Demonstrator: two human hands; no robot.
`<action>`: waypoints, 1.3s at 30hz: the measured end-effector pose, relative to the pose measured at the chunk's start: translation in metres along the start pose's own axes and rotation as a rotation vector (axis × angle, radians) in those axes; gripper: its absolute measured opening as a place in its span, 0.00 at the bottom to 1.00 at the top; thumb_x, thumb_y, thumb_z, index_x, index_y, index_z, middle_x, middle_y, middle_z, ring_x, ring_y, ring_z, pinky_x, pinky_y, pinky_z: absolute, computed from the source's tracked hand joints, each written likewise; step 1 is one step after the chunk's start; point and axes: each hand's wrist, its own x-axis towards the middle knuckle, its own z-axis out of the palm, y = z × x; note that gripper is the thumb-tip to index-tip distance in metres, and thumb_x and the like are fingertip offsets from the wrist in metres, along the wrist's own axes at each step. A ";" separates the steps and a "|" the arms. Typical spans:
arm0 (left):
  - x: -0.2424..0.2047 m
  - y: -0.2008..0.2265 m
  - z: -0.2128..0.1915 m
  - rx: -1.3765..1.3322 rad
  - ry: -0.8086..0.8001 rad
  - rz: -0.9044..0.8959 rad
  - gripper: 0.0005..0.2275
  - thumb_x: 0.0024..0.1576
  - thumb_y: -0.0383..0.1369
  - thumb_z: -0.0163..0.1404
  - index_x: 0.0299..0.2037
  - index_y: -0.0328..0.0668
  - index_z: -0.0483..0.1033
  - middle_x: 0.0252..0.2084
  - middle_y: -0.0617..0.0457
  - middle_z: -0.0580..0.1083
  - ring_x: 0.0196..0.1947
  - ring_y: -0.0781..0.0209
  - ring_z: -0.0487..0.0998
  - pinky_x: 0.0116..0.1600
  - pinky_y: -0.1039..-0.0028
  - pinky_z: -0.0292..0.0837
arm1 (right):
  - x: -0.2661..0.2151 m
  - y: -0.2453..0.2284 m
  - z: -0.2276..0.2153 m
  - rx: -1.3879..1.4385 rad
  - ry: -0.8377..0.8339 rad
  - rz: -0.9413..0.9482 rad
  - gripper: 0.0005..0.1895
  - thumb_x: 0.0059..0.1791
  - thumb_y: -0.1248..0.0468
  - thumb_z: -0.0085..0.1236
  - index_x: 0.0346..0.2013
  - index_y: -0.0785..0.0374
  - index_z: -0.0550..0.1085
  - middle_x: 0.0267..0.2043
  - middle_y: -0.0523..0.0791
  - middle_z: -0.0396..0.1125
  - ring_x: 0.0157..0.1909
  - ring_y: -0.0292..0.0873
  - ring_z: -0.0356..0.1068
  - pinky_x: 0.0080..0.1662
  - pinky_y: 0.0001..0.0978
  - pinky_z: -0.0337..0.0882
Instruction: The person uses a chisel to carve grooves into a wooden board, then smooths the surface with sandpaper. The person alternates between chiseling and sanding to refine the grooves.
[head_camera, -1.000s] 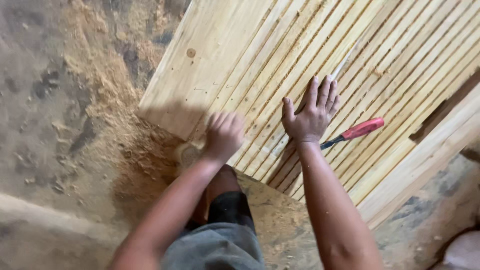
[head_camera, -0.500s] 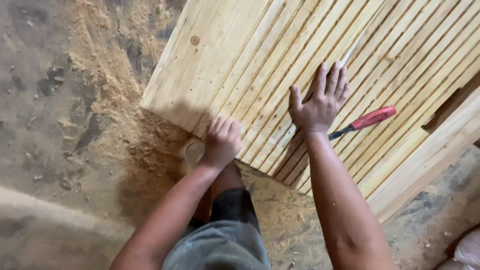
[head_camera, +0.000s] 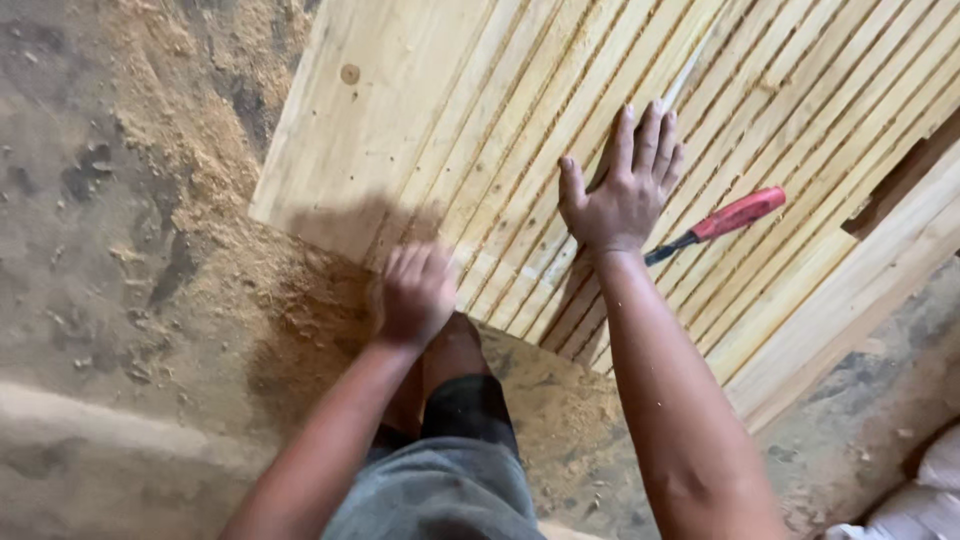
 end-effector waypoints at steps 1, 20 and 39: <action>0.013 0.004 0.004 0.018 0.056 0.041 0.05 0.57 0.26 0.53 0.41 0.36 0.74 0.38 0.45 0.74 0.42 0.46 0.76 0.51 0.57 0.71 | -0.003 -0.001 -0.001 -0.002 -0.012 0.011 0.44 0.54 0.38 0.55 0.74 0.66 0.62 0.78 0.60 0.48 0.80 0.62 0.42 0.75 0.59 0.38; 0.043 -0.002 0.021 0.040 0.134 0.087 0.05 0.57 0.26 0.51 0.41 0.36 0.74 0.36 0.44 0.75 0.39 0.46 0.75 0.46 0.58 0.70 | 0.011 -0.006 -0.003 -0.017 -0.016 0.020 0.44 0.54 0.39 0.54 0.74 0.67 0.61 0.78 0.61 0.46 0.80 0.62 0.40 0.74 0.61 0.37; 0.120 0.001 0.058 0.098 0.196 0.154 0.06 0.60 0.31 0.52 0.44 0.39 0.75 0.42 0.46 0.76 0.43 0.48 0.76 0.51 0.57 0.69 | 0.012 -0.007 -0.001 0.024 0.007 0.029 0.45 0.52 0.37 0.55 0.72 0.67 0.63 0.77 0.60 0.48 0.80 0.62 0.42 0.75 0.59 0.40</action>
